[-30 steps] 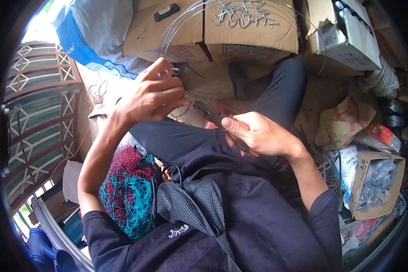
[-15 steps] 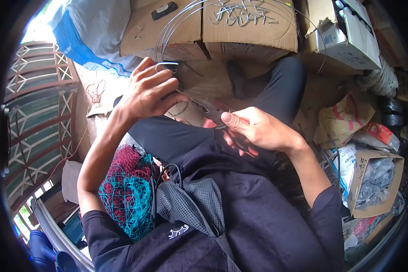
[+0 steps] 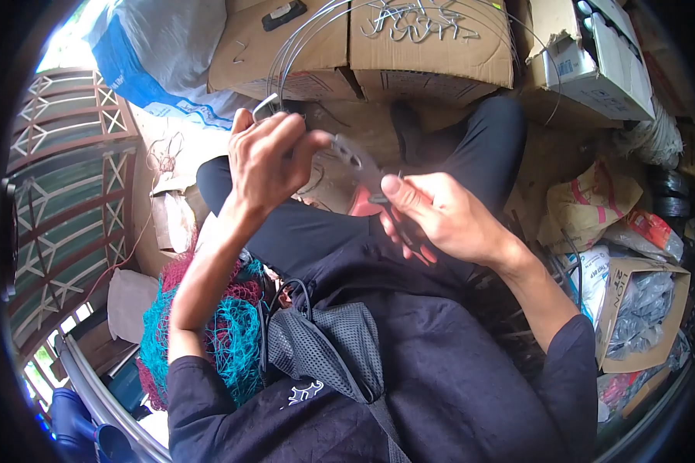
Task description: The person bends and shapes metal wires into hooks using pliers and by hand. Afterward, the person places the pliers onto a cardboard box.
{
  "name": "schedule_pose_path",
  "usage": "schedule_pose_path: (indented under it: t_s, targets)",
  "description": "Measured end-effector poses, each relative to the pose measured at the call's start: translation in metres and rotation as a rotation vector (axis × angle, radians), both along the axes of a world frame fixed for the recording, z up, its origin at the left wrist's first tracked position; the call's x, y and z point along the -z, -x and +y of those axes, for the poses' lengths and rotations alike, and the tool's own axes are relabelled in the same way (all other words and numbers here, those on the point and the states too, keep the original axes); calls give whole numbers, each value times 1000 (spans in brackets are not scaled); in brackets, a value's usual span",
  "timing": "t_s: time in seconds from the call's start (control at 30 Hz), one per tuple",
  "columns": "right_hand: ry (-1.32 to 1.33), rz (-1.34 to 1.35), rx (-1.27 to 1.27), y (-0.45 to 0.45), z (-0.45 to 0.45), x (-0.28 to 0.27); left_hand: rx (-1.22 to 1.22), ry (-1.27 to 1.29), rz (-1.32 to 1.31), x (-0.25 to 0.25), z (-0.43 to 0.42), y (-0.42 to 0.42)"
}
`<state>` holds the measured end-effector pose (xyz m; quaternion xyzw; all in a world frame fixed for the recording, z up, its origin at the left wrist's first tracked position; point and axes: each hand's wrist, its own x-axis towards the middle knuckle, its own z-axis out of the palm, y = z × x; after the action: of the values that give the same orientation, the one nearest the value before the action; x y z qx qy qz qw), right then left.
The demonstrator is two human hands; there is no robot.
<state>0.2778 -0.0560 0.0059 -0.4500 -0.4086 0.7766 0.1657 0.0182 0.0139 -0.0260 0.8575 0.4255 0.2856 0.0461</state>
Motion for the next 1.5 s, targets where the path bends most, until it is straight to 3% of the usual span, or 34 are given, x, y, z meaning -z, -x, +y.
schedule_pose_path:
  t_s: [0.1, 0.33, 0.47, 0.5, 0.57, 0.6, 0.63, 0.7, 0.8, 0.9, 1.03, 1.4, 1.5]
  targets:
    - [-89, -46, 84, 5, 5, -6, -189, 44, -137, 5, 5, -19]
    - [-41, -56, 162, -10, 0, 2, -71, 433, -81, -43, -13, -21]
    - [-56, -107, 85, -23, -3, -3, 68, 40, -246, -56, 4, 4]
    - [-34, -105, 45, -24, -4, -6, 23, 150, -274, -62, 11, 3]
    - [1, -101, -49, -25, -3, -13, 181, 853, -580, -47, 31, 11]
    - [2, -98, -53, -23, -4, -15, 436, 1150, -599, -33, 46, 16]
    - [-9, -98, -59, -22, -2, -16, 600, 1261, -569, -22, 48, 16]
    - [-20, -99, -56, -23, -2, -17, 626, 1435, -738, -15, 40, 7]
    - [-22, -147, -25, -25, -3, -21, 515, 1497, -889, -14, 24, -6]
    - [-5, -119, -38, -27, -3, -15, 442, 1721, -1160, -10, 19, -8]
    - [-19, -120, -65, -26, 1, -16, 295, 1639, -1075, -21, 10, -10]
    - [-26, -132, -109, -15, -2, -11, 186, 1501, -1310, -3, -15, -1]
    - [-4, -140, -93, -13, -4, -10, 52, 1481, -1309, -6, -21, -5]
